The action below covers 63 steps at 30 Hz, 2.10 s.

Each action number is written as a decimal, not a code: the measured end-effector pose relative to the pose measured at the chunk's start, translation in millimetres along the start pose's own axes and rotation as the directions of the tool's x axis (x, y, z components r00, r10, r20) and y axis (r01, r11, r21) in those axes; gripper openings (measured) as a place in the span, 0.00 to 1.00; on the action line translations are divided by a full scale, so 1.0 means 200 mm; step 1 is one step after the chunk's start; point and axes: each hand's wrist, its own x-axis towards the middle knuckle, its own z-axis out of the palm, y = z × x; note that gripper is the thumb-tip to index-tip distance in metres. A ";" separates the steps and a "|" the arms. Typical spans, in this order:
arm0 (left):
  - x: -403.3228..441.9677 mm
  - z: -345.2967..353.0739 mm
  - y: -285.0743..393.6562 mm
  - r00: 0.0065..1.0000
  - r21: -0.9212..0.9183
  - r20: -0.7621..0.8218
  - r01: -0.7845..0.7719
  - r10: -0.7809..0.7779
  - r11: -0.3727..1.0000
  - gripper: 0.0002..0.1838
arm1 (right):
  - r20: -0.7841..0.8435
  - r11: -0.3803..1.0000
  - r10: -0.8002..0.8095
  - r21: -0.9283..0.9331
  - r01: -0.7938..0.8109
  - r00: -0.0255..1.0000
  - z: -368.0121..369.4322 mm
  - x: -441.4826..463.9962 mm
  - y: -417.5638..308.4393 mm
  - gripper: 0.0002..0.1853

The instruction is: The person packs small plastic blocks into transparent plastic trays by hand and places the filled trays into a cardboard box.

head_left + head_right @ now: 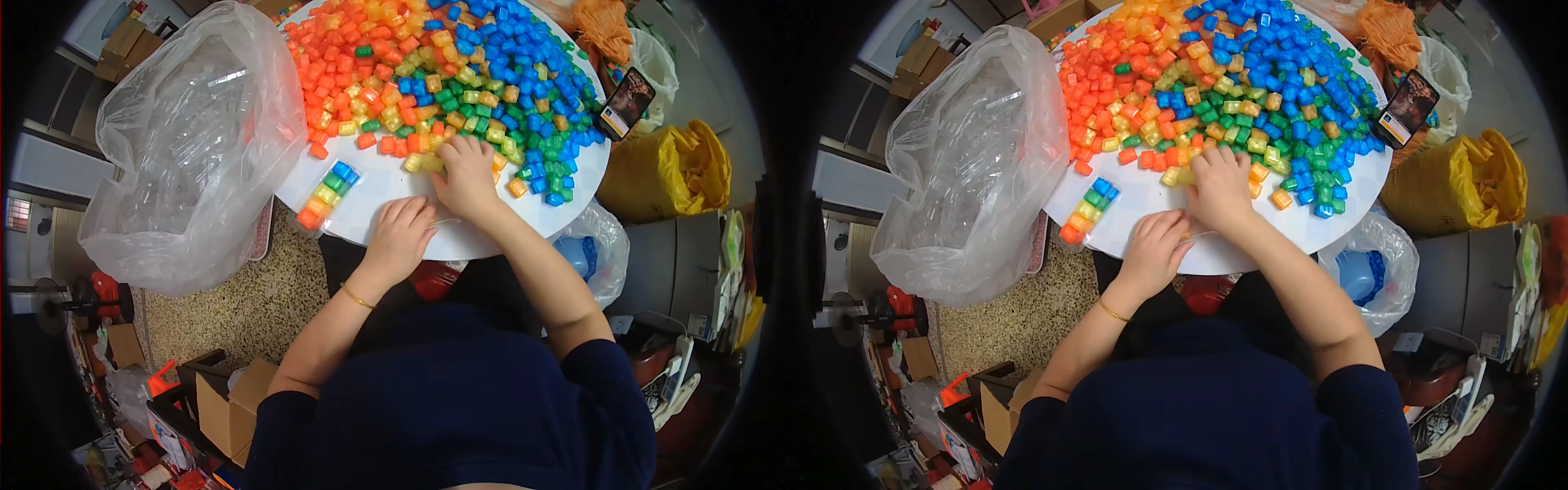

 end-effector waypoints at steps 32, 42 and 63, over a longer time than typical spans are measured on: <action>0.02 0.01 0.06 0.996 0.210 0.045 0.070 -0.081 0.975 0.22 | -0.163 0.936 0.294 -0.148 -0.318 0.942 -0.25 -0.21 0.49 0.11; 0.00 0.03 0.05 0.997 0.173 -0.018 0.074 -0.072 0.982 0.21 | -0.096 0.991 0.133 0.019 -0.132 0.987 -0.32 -0.27 0.50 0.13; -0.03 -0.51 -0.27 0.867 0.125 -0.159 0.492 -0.472 0.861 0.34 | 0.005 0.990 -0.118 0.084 0.117 0.993 -0.13 -0.22 0.09 0.15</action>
